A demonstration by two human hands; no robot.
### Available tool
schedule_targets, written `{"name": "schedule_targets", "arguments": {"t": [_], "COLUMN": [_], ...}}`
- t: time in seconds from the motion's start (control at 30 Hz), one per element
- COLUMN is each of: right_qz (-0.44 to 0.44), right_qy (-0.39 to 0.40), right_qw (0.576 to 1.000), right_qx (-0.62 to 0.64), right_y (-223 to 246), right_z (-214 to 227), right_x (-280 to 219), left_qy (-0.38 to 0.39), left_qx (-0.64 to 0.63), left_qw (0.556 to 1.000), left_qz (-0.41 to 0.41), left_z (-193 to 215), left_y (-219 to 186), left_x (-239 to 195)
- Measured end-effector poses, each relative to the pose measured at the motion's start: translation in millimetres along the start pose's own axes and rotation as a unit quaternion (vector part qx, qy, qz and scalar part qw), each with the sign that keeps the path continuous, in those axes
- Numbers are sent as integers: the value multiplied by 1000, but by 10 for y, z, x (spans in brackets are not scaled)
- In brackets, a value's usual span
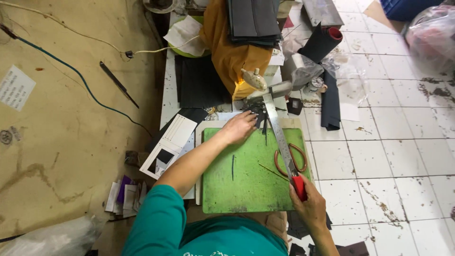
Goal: Measuring and cutting leather components to assemble a wallet
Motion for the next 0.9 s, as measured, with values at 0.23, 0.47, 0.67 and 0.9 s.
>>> {"name": "schedule_targets", "arguments": {"t": [0.23,0.47,0.67,0.9], "right_qz": [-43,-23,-26,2], "right_qy": [60,-22,-54,-66], "right_qw": [997,997,994,996], "right_qx": [14,69,86,67], "right_y": [-229,39,-85,-332], "right_z": [54,195,302,224], "right_x": [-32,184,29,-38], "left_qy": [-121,23,31,-225], "left_qx": [65,-30,-47,29], "left_qw": [985,990,987,964], "left_qz": [-107,-134,-154,-141], "left_z": [-60,-526,-656,-226], "left_y": [-287,140,401,630], "left_x": [-1097,-1338,-982,25]}}
Point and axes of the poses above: each hand's wrist, its own x-axis towards the middle knuckle, its own z-axis out of the back of the hand, y = z × x, the point moved 3 cm from there along x, towards the middle knuckle, and after that the axes turned 10 degrees about -x, right-handed, at the moved point
